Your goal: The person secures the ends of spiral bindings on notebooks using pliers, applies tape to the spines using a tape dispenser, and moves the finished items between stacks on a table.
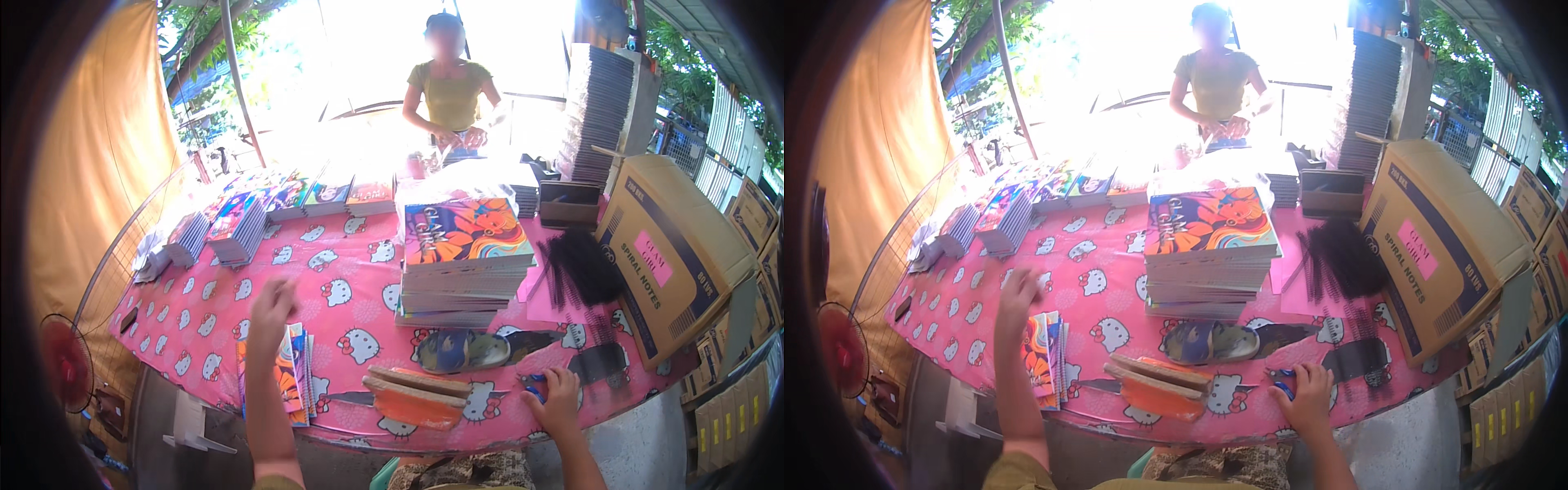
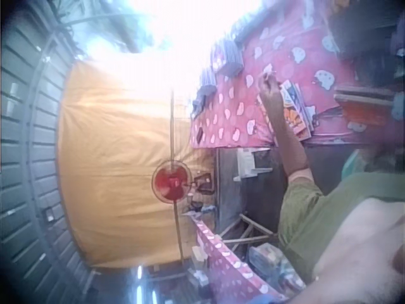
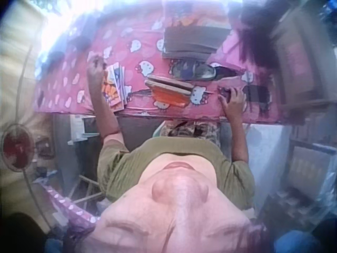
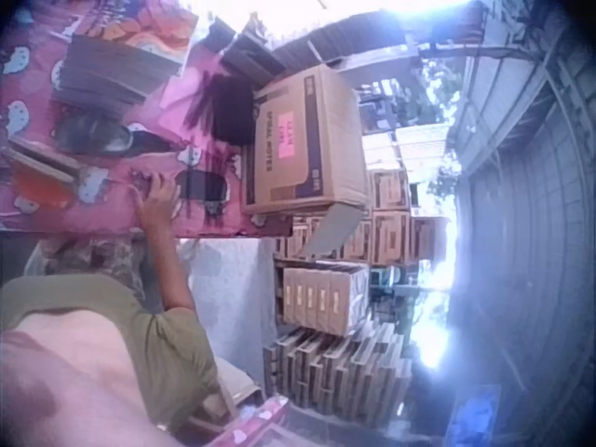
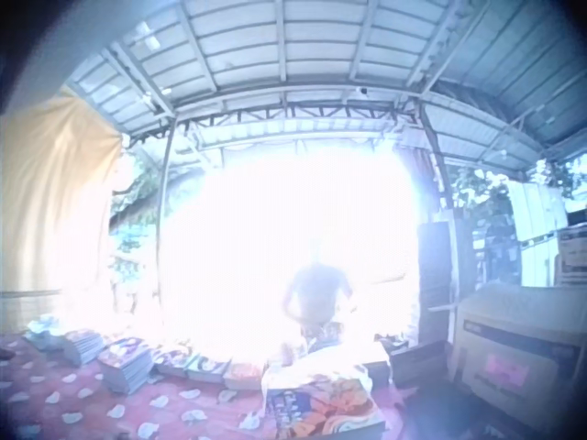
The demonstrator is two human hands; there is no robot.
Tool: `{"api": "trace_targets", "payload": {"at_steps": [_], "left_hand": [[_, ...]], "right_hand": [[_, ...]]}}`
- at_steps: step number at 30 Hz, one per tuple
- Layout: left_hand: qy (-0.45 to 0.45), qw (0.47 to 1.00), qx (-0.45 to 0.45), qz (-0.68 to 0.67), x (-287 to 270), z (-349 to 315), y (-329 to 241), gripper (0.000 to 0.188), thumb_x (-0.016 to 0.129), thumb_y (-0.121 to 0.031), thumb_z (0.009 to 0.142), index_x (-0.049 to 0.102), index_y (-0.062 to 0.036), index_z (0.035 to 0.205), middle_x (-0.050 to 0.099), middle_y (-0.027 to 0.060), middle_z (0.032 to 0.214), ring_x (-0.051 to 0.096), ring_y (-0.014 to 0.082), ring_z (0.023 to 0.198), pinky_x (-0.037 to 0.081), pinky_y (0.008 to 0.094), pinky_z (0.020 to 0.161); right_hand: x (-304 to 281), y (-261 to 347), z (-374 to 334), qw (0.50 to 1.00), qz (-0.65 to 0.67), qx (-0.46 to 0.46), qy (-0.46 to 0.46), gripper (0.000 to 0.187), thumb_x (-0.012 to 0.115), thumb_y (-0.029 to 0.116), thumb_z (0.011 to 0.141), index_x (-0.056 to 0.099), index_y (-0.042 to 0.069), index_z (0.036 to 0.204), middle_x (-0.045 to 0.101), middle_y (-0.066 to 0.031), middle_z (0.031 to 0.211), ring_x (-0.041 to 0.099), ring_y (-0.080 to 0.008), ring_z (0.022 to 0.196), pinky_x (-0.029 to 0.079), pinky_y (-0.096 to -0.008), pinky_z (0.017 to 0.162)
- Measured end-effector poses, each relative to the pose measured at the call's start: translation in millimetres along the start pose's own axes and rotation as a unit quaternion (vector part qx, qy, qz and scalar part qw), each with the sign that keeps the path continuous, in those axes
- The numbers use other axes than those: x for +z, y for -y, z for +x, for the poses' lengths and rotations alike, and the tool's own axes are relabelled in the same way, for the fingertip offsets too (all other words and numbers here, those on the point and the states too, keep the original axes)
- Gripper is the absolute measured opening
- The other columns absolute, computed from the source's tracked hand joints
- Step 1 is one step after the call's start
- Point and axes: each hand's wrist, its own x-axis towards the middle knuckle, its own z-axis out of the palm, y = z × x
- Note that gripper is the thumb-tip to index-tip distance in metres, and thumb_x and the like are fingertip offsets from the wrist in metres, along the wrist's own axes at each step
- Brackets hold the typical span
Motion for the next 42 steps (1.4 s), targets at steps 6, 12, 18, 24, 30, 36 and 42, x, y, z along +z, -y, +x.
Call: {"api": "trace_targets", "payload": {"at_steps": [6, 12, 18, 24, 30, 36, 42], "left_hand": [[0.329, 0.931, -0.055, -0.152, 154.7, 166.4, -89.9, 0.042, 0.066, -0.030, 0.087, 0.057, -0.0121, 0.124, 0.064, 0.0103, 0.102, 0.059, 0.0095, 0.077, 0.049, 0.0216, 0.066], [0.304, 0.930, -0.001, 0.208, 200.9, 212.9, -89.3, 0.065, 0.071, -0.043, 0.082, 0.050, -0.0107, 0.134, 0.065, 0.0087, 0.106, 0.061, 0.0138, 0.088, 0.049, 0.0289, 0.074], [0.242, 0.968, -0.015, -0.069, 140.6, 132.9, -85.3, 0.051, 0.066, -0.035, 0.087, 0.055, -0.0030, 0.125, 0.065, 0.0123, 0.108, 0.061, 0.0177, 0.095, 0.046, 0.0303, 0.081], [0.149, 0.942, 0.027, -0.300, 75.5, -2.7, -85.2, 0.029, 0.060, -0.014, 0.092, 0.057, -0.0009, 0.118, 0.066, 0.0128, 0.108, 0.063, 0.0173, 0.091, 0.049, 0.0309, 0.081], [0.102, 0.858, -0.099, -0.493, 68.8, -76.8, -42.5, 0.041, 0.060, -0.007, 0.091, 0.043, -0.0027, 0.129, 0.056, 0.0178, 0.122, 0.062, 0.0263, 0.099, 0.050, 0.0361, 0.088], [0.085, 0.708, -0.274, -0.646, 109.9, -95.2, -7.7, 0.055, 0.065, -0.007, 0.088, 0.035, -0.0039, 0.133, 0.048, 0.0184, 0.132, 0.058, 0.0301, 0.109, 0.049, 0.0417, 0.092], [0.086, 0.926, 0.013, -0.366, 80.8, -111.4, -42.6, 0.025, 0.069, 0.006, 0.080, 0.059, 0.0004, 0.103, 0.065, 0.0081, 0.102, 0.062, 0.0159, 0.094, 0.049, 0.0306, 0.085]], "right_hand": [[0.4, -2.3, 1.3, 1.000, -0.007, 0.004, 0.022, 0.062, 0.071, 0.049, 0.073, 0.056, 0.003, 0.112, 0.052, -0.0151, 0.116, 0.046, -0.0352, 0.112, 0.028, -0.0603, 0.101], [-31.4, 22.9, 16.9, 0.996, -0.085, -0.008, 0.026, 0.062, 0.073, 0.044, 0.072, 0.055, 0.004, 0.117, 0.045, -0.0182, 0.130, 0.044, -0.0376, 0.118, 0.029, -0.0593, 0.101], [-45.0, 100.3, 138.7, 0.950, 0.082, -0.295, -0.058, 0.047, 0.070, 0.015, 0.073, 0.056, 0.005, 0.117, 0.046, -0.0169, 0.129, 0.045, -0.0358, 0.117, 0.037, -0.0461, 0.097], [-11.3, 173.9, 227.5, 0.920, -0.022, -0.384, -0.078, 0.032, 0.068, 0.008, 0.072, 0.059, 0.006, 0.103, 0.055, -0.0113, 0.109, 0.054, -0.0276, 0.101, 0.045, -0.0409, 0.083], [-13.5, 183.2, 219.1, 0.902, 0.000, -0.405, -0.152, 0.015, 0.065, 0.006, 0.072, 0.059, 0.006, 0.085, 0.058, -0.0061, 0.080, 0.060, -0.0242, 0.077, 0.049, -0.0357, 0.065], [-73.3, 212.2, 100.3, 0.774, 0.532, -0.281, -0.196, 0.025, 0.073, 0.000, 0.080, 0.052, 0.005, 0.091, 0.062, -0.0083, 0.087, 0.062, -0.0135, 0.078, 0.049, -0.0272, 0.065], [-34.8, 128.7, 43.5, 0.775, 0.624, -0.036, -0.091, 0.020, 0.067, -0.002, 0.084, 0.051, 0.001, 0.096, 0.065, -0.0108, 0.092, 0.064, -0.0163, 0.082, 0.053, -0.0270, 0.071]]}}
